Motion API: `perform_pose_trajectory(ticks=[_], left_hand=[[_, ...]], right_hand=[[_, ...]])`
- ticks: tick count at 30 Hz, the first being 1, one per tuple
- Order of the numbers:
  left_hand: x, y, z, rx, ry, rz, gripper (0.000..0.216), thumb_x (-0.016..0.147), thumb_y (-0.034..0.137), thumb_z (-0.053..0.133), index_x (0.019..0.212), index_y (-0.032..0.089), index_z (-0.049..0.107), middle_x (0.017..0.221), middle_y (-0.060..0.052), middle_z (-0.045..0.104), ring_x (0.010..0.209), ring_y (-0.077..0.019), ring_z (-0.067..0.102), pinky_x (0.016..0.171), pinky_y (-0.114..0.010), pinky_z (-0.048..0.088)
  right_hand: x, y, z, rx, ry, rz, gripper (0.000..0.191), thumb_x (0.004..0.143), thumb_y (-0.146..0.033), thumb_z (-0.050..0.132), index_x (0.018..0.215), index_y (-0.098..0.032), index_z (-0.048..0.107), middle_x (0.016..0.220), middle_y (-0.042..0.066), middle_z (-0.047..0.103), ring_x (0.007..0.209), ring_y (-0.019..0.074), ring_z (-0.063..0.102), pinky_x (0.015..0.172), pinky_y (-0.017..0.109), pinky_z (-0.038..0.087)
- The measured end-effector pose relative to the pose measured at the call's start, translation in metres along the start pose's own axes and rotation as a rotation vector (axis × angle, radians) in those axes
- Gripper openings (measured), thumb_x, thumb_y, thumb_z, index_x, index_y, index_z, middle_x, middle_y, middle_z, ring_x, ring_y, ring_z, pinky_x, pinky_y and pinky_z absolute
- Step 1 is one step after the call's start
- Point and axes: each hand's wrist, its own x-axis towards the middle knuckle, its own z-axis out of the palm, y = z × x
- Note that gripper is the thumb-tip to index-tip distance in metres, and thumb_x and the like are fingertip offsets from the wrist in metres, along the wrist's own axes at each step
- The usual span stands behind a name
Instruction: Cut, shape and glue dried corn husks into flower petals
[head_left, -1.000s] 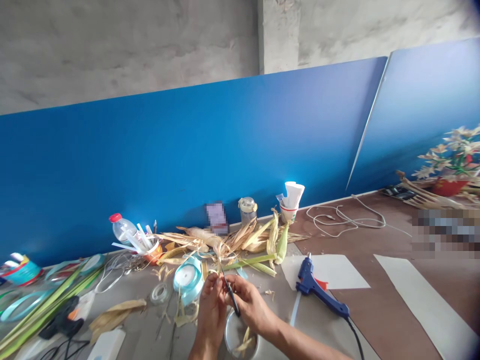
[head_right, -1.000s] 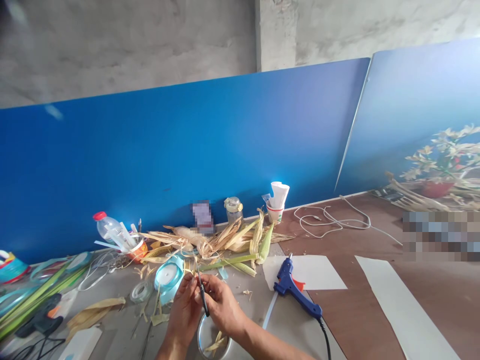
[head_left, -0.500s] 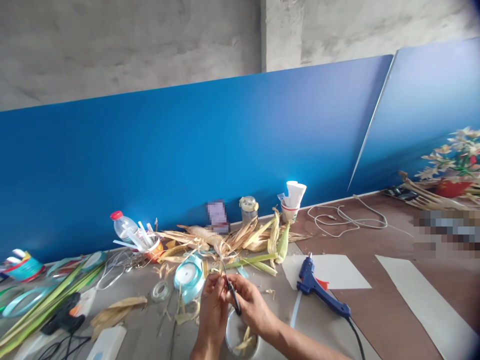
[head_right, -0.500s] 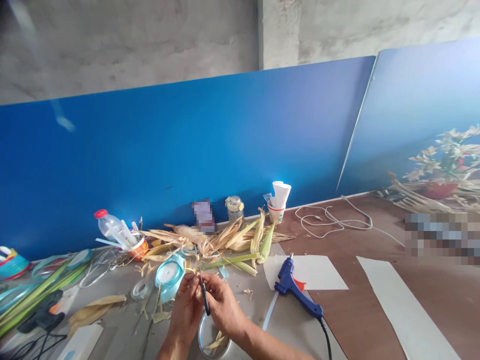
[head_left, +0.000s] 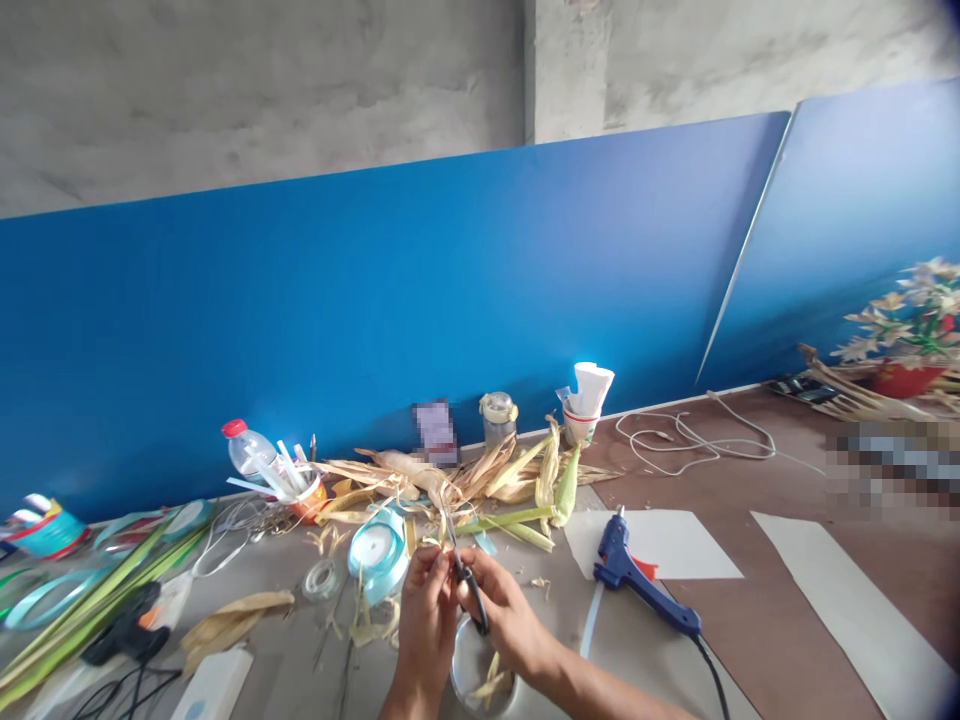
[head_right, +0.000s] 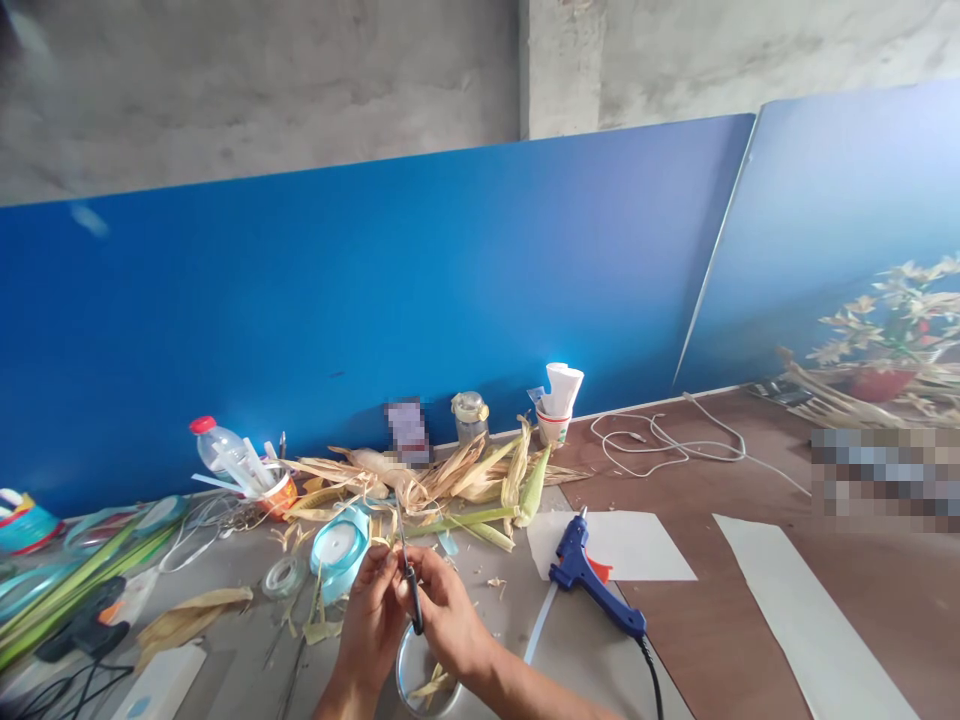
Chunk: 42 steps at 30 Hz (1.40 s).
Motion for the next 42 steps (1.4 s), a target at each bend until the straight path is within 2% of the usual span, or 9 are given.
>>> perform_pose_trajectory(ticks=[7, 16, 26, 33, 42], left_hand=[[-0.002, 0.002, 0.004, -0.002, 0.028, 0.009, 0.021, 0.059, 0.019, 0.075, 0.072, 0.019, 0.059, 0.065, 0.003, 0.06, 0.06, -0.0096, 0.057, 0.058, -0.02, 0.045], [-0.002, 0.001, 0.003, -0.031, -0.001, -0.003, 0.02, 0.064, 0.019, 0.072, 0.073, 0.019, 0.055, 0.059, 0.005, 0.056, 0.051, -0.0063, 0.051, 0.049, -0.016, 0.041], [0.002, -0.001, 0.001, -0.042, 0.039, 0.013, 0.022, 0.06, 0.019, 0.075, 0.072, 0.018, 0.057, 0.062, 0.004, 0.059, 0.054, -0.0067, 0.054, 0.051, -0.016, 0.043], [0.001, -0.001, 0.002, -0.053, 0.052, 0.008, 0.022, 0.057, 0.018, 0.077, 0.07, 0.018, 0.058, 0.06, 0.005, 0.058, 0.052, -0.0066, 0.054, 0.05, -0.015, 0.043], [-0.002, 0.002, 0.004, 0.001, 0.046, 0.015, 0.022, 0.058, 0.019, 0.076, 0.071, 0.017, 0.058, 0.064, 0.003, 0.058, 0.056, -0.0068, 0.053, 0.054, -0.017, 0.042]], right_hand=[[0.001, -0.002, 0.001, -0.003, -0.035, 0.001, 0.041, 0.075, -0.046, 0.061, 0.107, -0.02, 0.06, 0.097, 0.006, 0.063, 0.091, 0.022, 0.056, 0.083, 0.035, 0.041], [0.002, 0.007, 0.0, 0.006, -0.032, -0.01, 0.046, 0.075, -0.05, 0.059, 0.11, -0.02, 0.06, 0.099, 0.008, 0.063, 0.091, 0.0223, 0.056, 0.083, 0.036, 0.041], [0.001, 0.017, -0.002, -0.003, -0.016, -0.054, 0.037, 0.078, -0.044, 0.059, 0.108, -0.022, 0.061, 0.094, 0.005, 0.064, 0.09, 0.0205, 0.056, 0.085, 0.034, 0.04], [0.0, 0.015, 0.002, -0.025, 0.011, -0.074, 0.039, 0.077, -0.047, 0.059, 0.104, -0.02, 0.063, 0.091, 0.006, 0.064, 0.086, 0.0206, 0.056, 0.082, 0.034, 0.041], [0.002, 0.011, 0.002, 0.034, 0.004, -0.058, 0.037, 0.075, -0.04, 0.064, 0.107, -0.023, 0.061, 0.095, 0.004, 0.063, 0.086, 0.0187, 0.056, 0.083, 0.032, 0.04]])
